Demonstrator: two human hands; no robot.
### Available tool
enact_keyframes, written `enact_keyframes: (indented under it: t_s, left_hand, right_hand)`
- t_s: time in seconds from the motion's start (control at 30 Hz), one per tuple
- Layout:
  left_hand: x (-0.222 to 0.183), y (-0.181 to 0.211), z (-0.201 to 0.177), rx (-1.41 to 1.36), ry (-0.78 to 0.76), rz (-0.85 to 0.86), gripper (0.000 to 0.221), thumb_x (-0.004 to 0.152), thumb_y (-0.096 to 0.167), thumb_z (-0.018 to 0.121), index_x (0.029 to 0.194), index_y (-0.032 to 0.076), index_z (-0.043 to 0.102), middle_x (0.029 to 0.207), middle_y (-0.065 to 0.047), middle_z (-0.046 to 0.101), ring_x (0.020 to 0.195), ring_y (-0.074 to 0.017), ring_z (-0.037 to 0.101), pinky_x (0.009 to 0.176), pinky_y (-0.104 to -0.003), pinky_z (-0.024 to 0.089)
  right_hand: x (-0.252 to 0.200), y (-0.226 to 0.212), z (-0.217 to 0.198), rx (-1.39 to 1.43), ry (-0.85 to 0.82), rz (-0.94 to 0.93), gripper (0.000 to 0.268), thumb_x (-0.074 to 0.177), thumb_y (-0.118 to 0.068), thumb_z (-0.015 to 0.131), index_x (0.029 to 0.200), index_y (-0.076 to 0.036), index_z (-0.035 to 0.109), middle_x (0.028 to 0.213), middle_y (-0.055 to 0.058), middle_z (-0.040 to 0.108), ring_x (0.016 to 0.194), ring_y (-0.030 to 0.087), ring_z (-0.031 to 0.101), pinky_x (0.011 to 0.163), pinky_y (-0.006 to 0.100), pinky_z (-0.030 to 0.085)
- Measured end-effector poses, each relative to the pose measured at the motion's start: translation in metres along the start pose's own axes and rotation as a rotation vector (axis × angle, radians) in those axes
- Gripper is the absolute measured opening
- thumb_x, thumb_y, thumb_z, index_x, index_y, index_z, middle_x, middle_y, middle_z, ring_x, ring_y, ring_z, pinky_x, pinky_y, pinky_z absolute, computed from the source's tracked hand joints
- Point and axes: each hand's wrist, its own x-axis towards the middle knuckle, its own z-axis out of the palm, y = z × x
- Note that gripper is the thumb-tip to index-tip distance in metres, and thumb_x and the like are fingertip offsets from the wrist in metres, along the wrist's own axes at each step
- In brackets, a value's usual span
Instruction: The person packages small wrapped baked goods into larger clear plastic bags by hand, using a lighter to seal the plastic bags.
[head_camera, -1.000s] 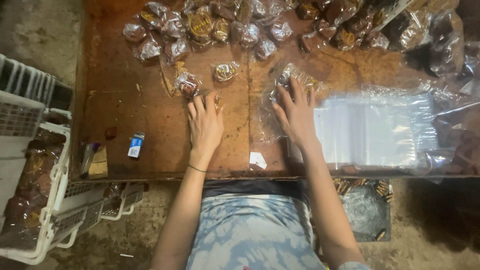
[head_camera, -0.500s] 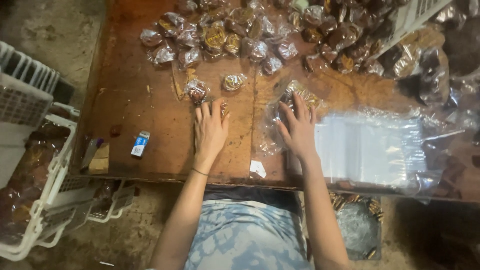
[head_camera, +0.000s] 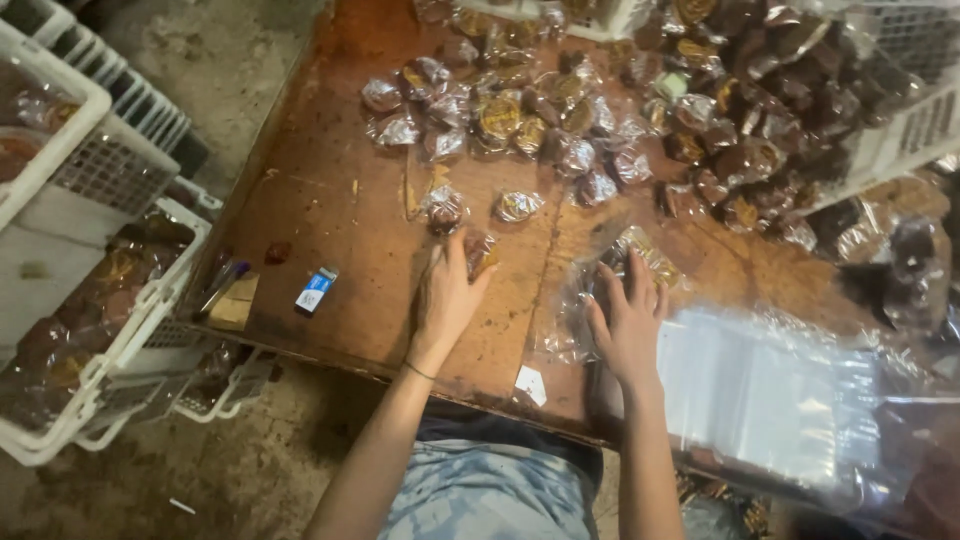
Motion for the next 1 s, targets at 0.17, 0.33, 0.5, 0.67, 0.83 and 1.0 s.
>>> enact_keyframes:
  t_s: [0.17, 0.33, 0.5, 0.67, 0.83, 1.0]
  left_hand:
    - [0.003, -0.007, 0.012, 0.177, 0.069, 0.169, 0.066, 0.082, 0.032, 0.081, 0.134, 0.004, 0.052, 0.114, -0.021, 0.066, 0.108, -0.0381, 0.063, 0.084, -0.047, 0.057]
    - [0.014, -0.005, 0.014, 0.210, 0.026, 0.139, 0.062, 0.083, 0.034, 0.079, 0.132, 0.007, 0.052, 0.119, -0.020, 0.064, 0.111, -0.0400, 0.062, 0.085, -0.051, 0.057]
    - [0.012, -0.012, 0.017, 0.208, -0.004, 0.152, 0.061, 0.083, 0.033, 0.078, 0.132, 0.007, 0.052, 0.121, -0.019, 0.062, 0.113, -0.0411, 0.061, 0.084, -0.054, 0.057]
    - [0.009, -0.014, 0.018, 0.203, 0.016, 0.165, 0.059, 0.082, 0.029, 0.079, 0.129, 0.005, 0.052, 0.117, -0.020, 0.063, 0.109, -0.0406, 0.062, 0.084, -0.053, 0.056]
    - [0.012, -0.016, 0.019, 0.185, 0.012, 0.199, 0.059, 0.077, 0.023, 0.081, 0.126, 0.006, 0.053, 0.114, -0.017, 0.062, 0.107, -0.0406, 0.060, 0.083, -0.053, 0.055]
    - [-0.013, 0.012, -0.007, 0.184, -0.049, 0.223, 0.060, 0.065, 0.019, 0.083, 0.119, 0.012, 0.058, 0.107, -0.008, 0.061, 0.109, -0.0352, 0.058, 0.085, -0.052, 0.051]
  right_hand:
    - [-0.001, -0.001, -0.002, 0.014, -0.026, 0.027, 0.053, 0.101, -0.050, 0.052, 0.149, -0.028, 0.048, 0.169, 0.015, 0.022, 0.155, 0.034, 0.024, 0.119, 0.063, 0.012]
    - [0.007, -0.004, -0.006, 0.027, -0.023, 0.029, 0.052, 0.101, -0.050, 0.050, 0.148, -0.027, 0.049, 0.169, 0.015, 0.022, 0.155, 0.035, 0.023, 0.119, 0.063, 0.011]
    - [0.003, -0.007, -0.015, 0.096, -0.035, 0.029, 0.055, 0.106, -0.051, 0.041, 0.154, -0.023, 0.043, 0.167, 0.018, 0.024, 0.154, 0.039, 0.023, 0.119, 0.065, 0.009]
    - [-0.018, -0.054, -0.056, 0.675, 0.066, 0.006, 0.097, 0.088, -0.077, 0.042, 0.156, -0.008, 0.033, 0.161, 0.021, 0.032, 0.153, 0.043, 0.017, 0.121, 0.065, 0.008]
    - [-0.061, -0.075, -0.013, 0.424, 0.203, 0.085, 0.078, 0.070, -0.018, 0.080, 0.138, -0.007, 0.042, 0.132, 0.012, 0.039, 0.129, 0.037, 0.038, 0.110, 0.051, 0.029]
    - [-0.066, -0.060, 0.012, 0.196, 0.412, 0.245, 0.041, 0.075, -0.001, 0.073, 0.110, -0.020, 0.062, 0.103, -0.005, 0.049, 0.094, 0.020, 0.051, 0.087, 0.034, 0.040]
